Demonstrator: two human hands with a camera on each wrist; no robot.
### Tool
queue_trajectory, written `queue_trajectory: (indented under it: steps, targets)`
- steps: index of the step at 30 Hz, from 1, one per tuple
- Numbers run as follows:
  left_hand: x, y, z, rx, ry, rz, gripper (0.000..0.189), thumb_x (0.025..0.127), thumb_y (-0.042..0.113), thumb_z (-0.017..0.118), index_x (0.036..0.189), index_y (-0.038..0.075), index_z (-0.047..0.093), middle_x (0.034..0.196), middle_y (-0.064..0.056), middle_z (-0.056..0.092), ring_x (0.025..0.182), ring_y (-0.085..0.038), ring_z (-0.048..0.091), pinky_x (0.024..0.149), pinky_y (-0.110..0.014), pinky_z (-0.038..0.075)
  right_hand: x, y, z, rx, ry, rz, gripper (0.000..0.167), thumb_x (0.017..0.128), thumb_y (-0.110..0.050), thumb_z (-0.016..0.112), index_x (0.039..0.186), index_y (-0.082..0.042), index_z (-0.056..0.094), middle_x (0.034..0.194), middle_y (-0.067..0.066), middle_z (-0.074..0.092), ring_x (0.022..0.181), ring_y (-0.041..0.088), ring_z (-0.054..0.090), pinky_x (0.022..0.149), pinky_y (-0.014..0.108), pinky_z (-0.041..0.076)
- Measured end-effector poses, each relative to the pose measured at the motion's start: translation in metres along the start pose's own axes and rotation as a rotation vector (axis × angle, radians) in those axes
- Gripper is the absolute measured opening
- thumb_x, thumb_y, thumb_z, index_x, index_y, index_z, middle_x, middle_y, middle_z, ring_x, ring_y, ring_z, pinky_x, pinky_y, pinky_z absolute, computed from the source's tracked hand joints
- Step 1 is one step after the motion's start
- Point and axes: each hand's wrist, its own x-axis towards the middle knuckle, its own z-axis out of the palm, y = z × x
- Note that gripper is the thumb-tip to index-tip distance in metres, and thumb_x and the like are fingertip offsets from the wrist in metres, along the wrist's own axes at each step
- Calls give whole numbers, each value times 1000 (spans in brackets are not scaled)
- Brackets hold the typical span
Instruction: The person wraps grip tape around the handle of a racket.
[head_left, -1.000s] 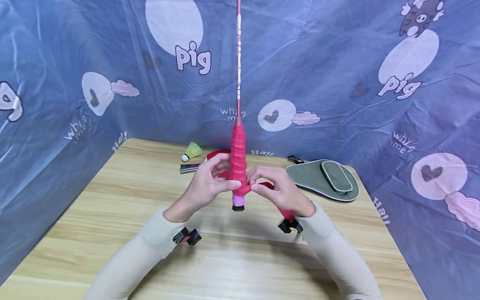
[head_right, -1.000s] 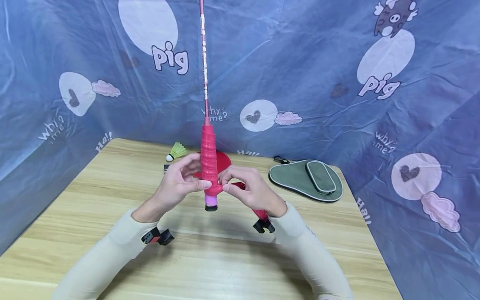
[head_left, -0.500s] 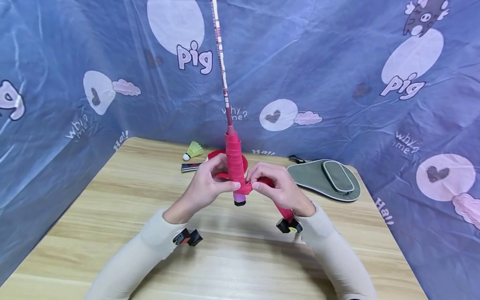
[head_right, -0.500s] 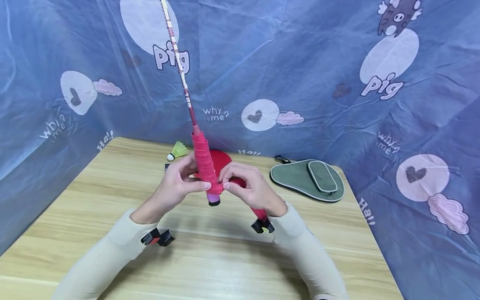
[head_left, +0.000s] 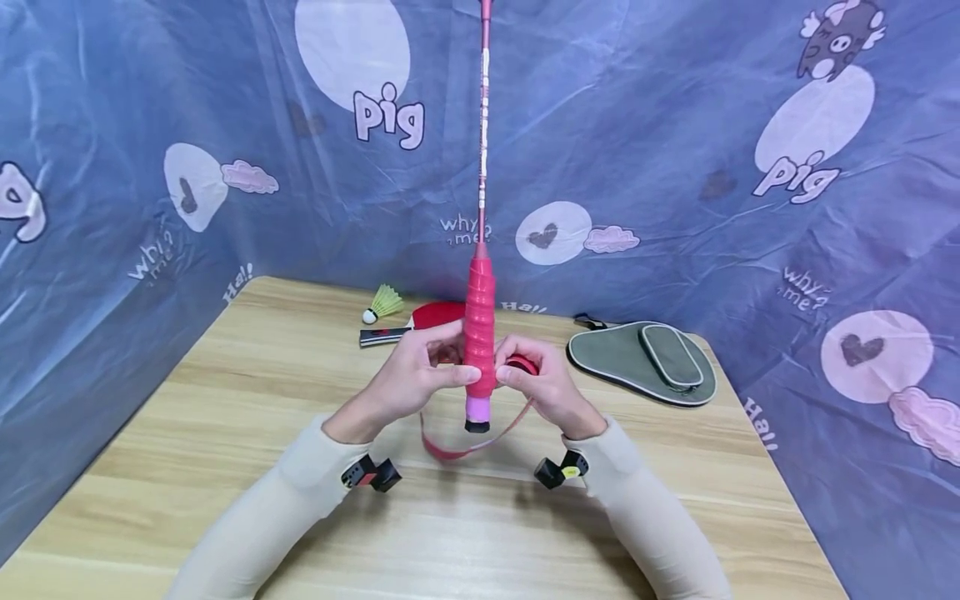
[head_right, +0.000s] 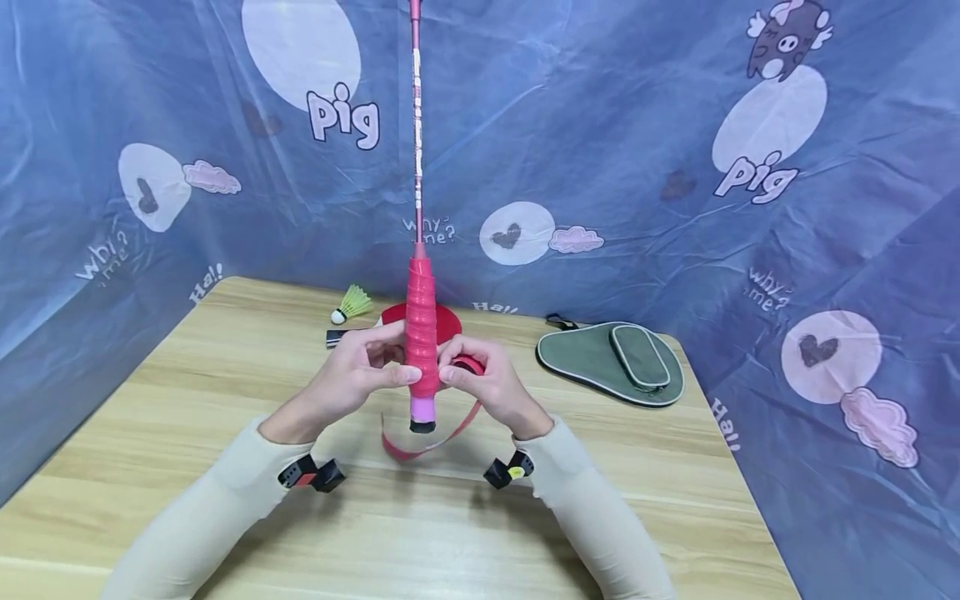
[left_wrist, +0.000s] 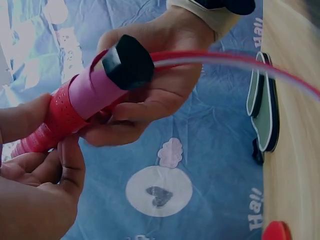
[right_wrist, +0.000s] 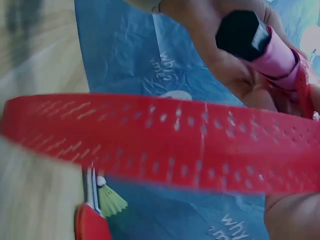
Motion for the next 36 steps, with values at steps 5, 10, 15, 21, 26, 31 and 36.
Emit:
queue_trajectory:
  steps: [5, 10, 15, 21, 26, 31, 36]
  targets:
    - [1, -3, 4, -108, 12, 0, 54, 90, -5, 68, 140, -1, 48, 130, -25, 66, 97, -15, 64, 86, -22, 54, -1, 2, 3, -23, 55, -46, 15, 92, 6, 55, 87, -8, 60, 97, -4, 65, 92, 5, 63, 82, 18, 56]
    - [1, -5, 13, -55, 89, 52, 67, 84, -3, 76, 144, 2, 47, 126, -22, 63, 102, -19, 63, 91, -23, 54, -2, 2, 6, -141, 126, -77, 6, 89, 6, 59, 85, 5, 56, 104, -1, 66, 97, 7, 64, 85, 16, 55]
    - [1, -8, 21, 63, 163, 65, 76, 76, 5, 88, 142, 9, 53, 117, -13, 65, 103, -21, 63, 90, -24, 56, -2, 3, 3, -176, 71, -83, 6, 89, 5, 64, 85, 5, 59, 101, 0, 66, 93, 8, 63, 81, 17, 56]
    - [-1, -6, 21, 41, 120, 37, 68, 78, 0, 84, 140, 8, 57, 118, -15, 69, 106, -23, 66, 94, -27, 57, -3, -4, -12, -183, -63, -16, 8, 93, 2, 58, 91, 0, 65, 91, 2, 67, 88, 9, 65, 80, 23, 59]
    - [-2, -5, 21, 38, 86, 36, 68, 81, 1, 82, 143, 7, 54, 122, -15, 69, 110, -24, 67, 97, -29, 57, -2, -11, -18, -398, -78, -126, 19, 88, 14, 64, 95, -2, 70, 92, 6, 71, 88, 10, 66, 77, 25, 59]
    - [0, -7, 20, 10, 102, 49, 68, 81, -3, 80, 144, 4, 54, 120, -18, 70, 109, -27, 67, 94, -25, 57, 0, -17, -18, -527, -59, -231, 24, 86, 13, 68, 93, -9, 75, 96, 9, 75, 99, 18, 69, 86, 26, 57]
    - [0, -9, 19, -7, 119, 87, 68, 81, -5, 79, 144, 1, 54, 120, -20, 69, 108, -28, 67, 95, -24, 57, -3, -17, -20, -633, -69, -343, 21, 87, 5, 65, 89, -12, 78, 95, 6, 77, 102, 22, 71, 94, 29, 57]
